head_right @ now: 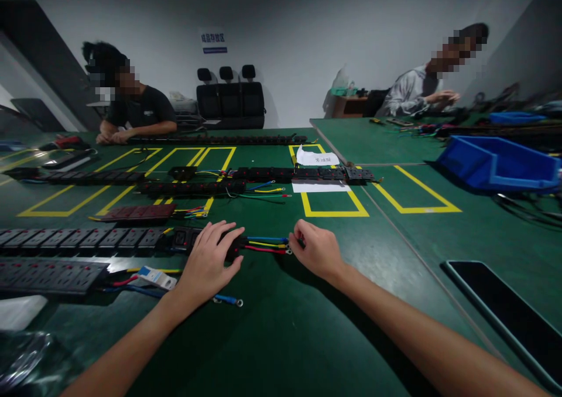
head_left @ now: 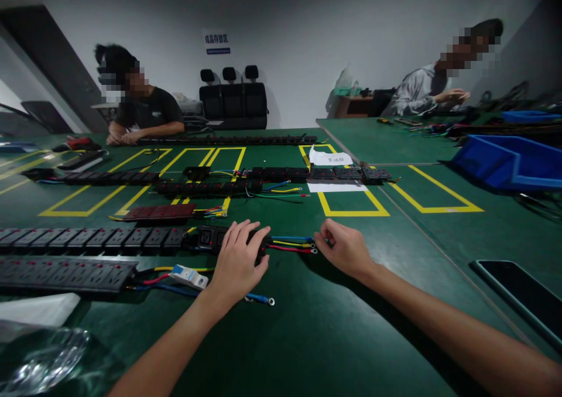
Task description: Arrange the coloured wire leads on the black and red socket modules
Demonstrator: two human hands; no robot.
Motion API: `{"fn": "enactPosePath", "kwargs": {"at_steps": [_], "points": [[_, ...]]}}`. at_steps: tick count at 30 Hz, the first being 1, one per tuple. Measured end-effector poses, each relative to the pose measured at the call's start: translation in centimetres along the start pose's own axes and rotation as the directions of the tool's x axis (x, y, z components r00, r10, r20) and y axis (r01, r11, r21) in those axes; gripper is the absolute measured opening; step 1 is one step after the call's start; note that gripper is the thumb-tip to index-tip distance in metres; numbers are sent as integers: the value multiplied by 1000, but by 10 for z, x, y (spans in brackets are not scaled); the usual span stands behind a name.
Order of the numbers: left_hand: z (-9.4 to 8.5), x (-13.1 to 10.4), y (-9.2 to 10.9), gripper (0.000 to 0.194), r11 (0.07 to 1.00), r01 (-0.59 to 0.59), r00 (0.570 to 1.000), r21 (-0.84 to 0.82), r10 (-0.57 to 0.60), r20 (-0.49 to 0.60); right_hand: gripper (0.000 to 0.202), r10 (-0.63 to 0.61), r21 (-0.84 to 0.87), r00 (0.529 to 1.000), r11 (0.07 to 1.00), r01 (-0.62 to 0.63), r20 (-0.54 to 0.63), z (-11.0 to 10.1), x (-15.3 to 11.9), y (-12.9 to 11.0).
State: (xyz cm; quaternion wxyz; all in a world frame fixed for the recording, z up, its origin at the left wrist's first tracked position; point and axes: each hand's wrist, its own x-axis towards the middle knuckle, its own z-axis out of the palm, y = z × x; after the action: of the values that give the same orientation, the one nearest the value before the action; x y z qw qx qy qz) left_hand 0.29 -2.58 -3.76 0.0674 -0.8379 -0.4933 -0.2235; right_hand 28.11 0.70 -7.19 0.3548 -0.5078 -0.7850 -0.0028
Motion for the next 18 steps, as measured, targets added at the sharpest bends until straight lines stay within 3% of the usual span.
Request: {"fn": "enactPosePath", "kwargs": {"at_steps": [12, 18], "points": [[1, 0, -2, 54, 1000, -10, 1000, 14, 10, 13, 7, 29, 22, 988, 999, -33, 154, -5, 3, -4], [-1, 0, -1, 55, 1000, 0, 1000, 26, 0, 31, 13, 12, 5, 982, 1000, -13, 190, -6, 4, -6]]}}
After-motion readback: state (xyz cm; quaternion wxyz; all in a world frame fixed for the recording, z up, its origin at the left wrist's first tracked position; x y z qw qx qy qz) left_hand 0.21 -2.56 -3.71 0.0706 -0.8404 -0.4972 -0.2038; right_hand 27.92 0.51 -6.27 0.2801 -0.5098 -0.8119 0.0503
